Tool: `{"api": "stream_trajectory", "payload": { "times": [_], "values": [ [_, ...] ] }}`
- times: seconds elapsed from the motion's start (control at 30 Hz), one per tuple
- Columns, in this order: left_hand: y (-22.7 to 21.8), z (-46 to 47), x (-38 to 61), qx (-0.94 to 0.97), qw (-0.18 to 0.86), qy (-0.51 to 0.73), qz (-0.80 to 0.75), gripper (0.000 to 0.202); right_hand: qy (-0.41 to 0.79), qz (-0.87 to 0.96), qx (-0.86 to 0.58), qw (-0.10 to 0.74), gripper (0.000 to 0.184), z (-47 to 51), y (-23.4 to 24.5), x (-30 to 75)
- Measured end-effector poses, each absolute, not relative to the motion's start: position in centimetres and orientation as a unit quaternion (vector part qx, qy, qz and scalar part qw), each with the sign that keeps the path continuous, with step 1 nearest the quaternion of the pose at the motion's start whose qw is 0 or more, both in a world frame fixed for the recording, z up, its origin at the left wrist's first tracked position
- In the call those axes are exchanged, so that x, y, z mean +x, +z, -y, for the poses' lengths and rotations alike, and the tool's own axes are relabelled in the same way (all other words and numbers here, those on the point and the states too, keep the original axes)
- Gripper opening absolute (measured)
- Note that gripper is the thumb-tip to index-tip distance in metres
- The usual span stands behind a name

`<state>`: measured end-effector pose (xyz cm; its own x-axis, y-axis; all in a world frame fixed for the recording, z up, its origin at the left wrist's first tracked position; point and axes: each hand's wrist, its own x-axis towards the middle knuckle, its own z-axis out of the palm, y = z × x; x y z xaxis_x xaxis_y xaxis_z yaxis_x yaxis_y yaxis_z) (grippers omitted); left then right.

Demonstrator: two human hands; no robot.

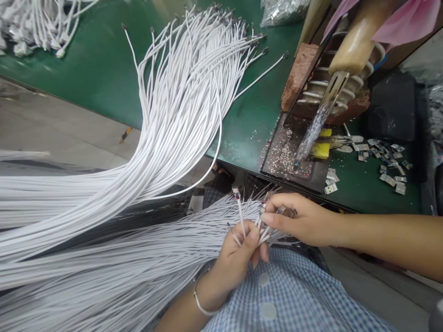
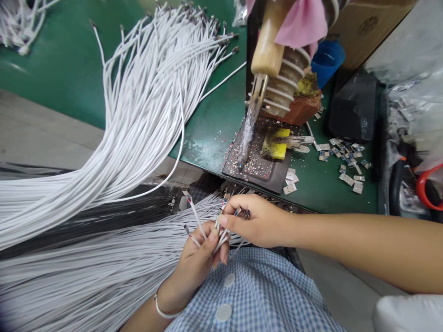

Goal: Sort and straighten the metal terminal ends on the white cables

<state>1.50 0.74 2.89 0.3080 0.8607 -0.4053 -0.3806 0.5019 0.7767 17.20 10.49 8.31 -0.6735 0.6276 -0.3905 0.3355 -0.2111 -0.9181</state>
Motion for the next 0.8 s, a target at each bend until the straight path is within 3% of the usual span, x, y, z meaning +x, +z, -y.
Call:
{"api": "stream_trajectory", "payload": {
  "times": [0.27, 0.6, 0.8],
  "values": [
    [3.35, -0.99, 1.32, 0.284, 0.776, 0.378, -0.417, 0.037, 0.679, 0.593, -0.414, 0.126, 0.020, -10.59, 8.15, 17.19],
    [3.29, -1.01, 1.67, 0.299, 0.734, 0.424, -0.437, 0.019, 0.658, 0.622, -0.407, 0.121, 0.027, -10.64, 8.14, 17.26],
    [3.42, -1.28, 1.36, 0.310, 0.720, 0.421, -0.456, 0.026, 0.666, 0.616, -0.405, 0.120, 0.021, -10.62, 8.13, 17.32]
  ]
}}
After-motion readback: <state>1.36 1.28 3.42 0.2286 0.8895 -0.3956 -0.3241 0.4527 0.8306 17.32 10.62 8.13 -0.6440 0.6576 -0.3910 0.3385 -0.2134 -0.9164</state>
